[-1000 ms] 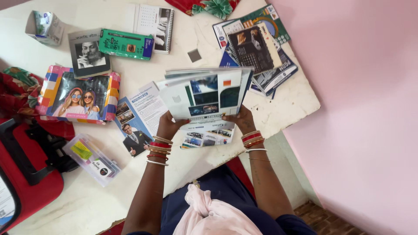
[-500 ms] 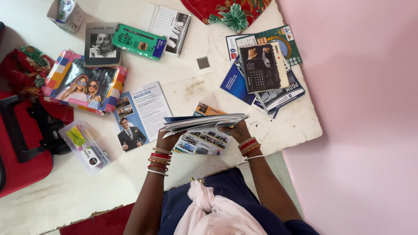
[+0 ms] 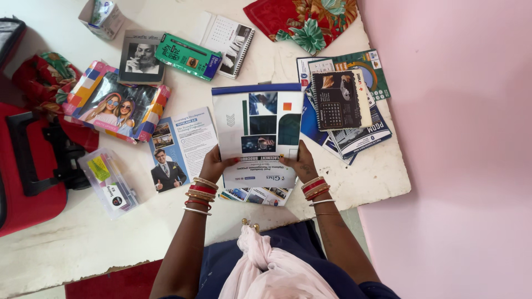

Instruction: The person folds and places red floral fabrics into a red suitcase and then packs a stack of educational brochures, a calendar, and a notebook into the same suitcase.

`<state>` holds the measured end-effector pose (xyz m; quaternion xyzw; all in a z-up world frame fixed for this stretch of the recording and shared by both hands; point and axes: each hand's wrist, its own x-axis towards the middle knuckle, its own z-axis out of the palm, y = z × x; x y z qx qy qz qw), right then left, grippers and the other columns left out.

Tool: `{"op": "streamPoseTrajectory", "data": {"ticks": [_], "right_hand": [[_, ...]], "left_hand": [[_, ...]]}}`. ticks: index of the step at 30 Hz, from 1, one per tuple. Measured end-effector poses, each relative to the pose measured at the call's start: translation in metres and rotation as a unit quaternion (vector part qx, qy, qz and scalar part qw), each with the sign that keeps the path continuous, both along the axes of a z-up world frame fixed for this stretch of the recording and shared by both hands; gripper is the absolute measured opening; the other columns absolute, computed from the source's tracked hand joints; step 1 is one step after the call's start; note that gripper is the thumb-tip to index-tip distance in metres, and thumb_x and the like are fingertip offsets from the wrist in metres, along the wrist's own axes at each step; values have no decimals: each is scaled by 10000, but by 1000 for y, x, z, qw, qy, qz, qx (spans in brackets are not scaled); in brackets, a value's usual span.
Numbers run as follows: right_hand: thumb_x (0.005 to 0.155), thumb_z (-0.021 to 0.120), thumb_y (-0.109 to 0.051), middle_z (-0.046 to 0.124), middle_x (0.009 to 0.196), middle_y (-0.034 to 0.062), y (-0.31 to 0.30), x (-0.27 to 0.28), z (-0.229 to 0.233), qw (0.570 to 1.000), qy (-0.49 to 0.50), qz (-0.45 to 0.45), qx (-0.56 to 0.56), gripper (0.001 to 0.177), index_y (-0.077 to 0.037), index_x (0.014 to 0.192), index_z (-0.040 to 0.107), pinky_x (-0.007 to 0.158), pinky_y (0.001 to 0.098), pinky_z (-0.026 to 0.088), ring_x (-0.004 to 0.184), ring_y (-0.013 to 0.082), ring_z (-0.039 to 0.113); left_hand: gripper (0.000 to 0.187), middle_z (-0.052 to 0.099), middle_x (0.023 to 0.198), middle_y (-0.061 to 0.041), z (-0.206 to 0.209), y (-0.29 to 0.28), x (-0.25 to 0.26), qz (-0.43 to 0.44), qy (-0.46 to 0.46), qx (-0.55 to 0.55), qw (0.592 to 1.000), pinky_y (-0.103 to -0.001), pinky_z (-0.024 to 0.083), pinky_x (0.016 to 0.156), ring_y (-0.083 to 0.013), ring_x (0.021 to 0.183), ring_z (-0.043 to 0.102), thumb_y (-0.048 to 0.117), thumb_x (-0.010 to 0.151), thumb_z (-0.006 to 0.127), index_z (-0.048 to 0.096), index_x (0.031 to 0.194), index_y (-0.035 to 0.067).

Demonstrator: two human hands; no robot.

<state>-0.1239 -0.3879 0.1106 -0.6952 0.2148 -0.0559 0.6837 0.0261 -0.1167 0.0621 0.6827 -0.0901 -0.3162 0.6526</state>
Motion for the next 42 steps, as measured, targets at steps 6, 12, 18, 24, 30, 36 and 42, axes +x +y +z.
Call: {"op": "streamPoseTrajectory", "data": {"ticks": [6,12,18,24,30,36,42], "right_hand": [[842,778,-57,727,1161,90,15,34,62,997,-17,-4,79,560,-62,1357,557,874,328,594,1031,170,699],[864,793,-125,768,1039,136,65,72,137,967,-7,100,-233,459,-88,1294,638,744,326,577,891,226,739],[804,740,-55,761,952,102,164,117,204,786,-113,320,-517,390,-141,1182,699,687,382,556,804,286,724],[773,726,-43,750,1046,2,328,173,217,700,-223,346,-584,328,-156,1080,705,1099,434,424,1132,216,651],[854,842,-210,380,1555,171,499,235,205,861,-353,20,-366,768,-86,1470,399,1231,501,199,1480,308,302],[854,790,-81,641,1346,135,631,296,144,957,-58,173,225,667,-35,1443,481,1028,347,523,1239,217,613],[838,802,-51,731,1162,162,719,364,71,992,-35,124,9,582,15,1352,537,851,341,588,979,237,708]], "left_hand": [[610,764,1190,-199,25,12,-8,49,23,-18,998,-351,652,902,-283,1041,773,63,761,843,610,1318,-22],[1209,270,1553,-374,154,31,-18,242,-404,219,854,-580,330,1119,-479,1434,259,220,655,928,144,1528,-71],[833,582,1471,-110,260,97,3,27,-636,363,681,-583,406,1122,-338,1431,449,239,671,838,492,1429,217],[187,760,867,-105,232,257,49,-108,-426,401,804,-473,567,669,-338,749,723,215,836,762,709,1009,168],[353,762,844,-151,246,459,87,120,-320,311,887,-431,550,644,-345,779,728,261,798,880,719,1051,76],[506,784,1024,-69,224,636,151,244,-104,-27,964,-309,627,817,-167,922,753,22,740,830,682,1223,-1],[829,705,1229,-206,105,717,222,272,-108,17,956,-346,633,917,-226,1053,740,41,705,887,483,1426,-36]]}}
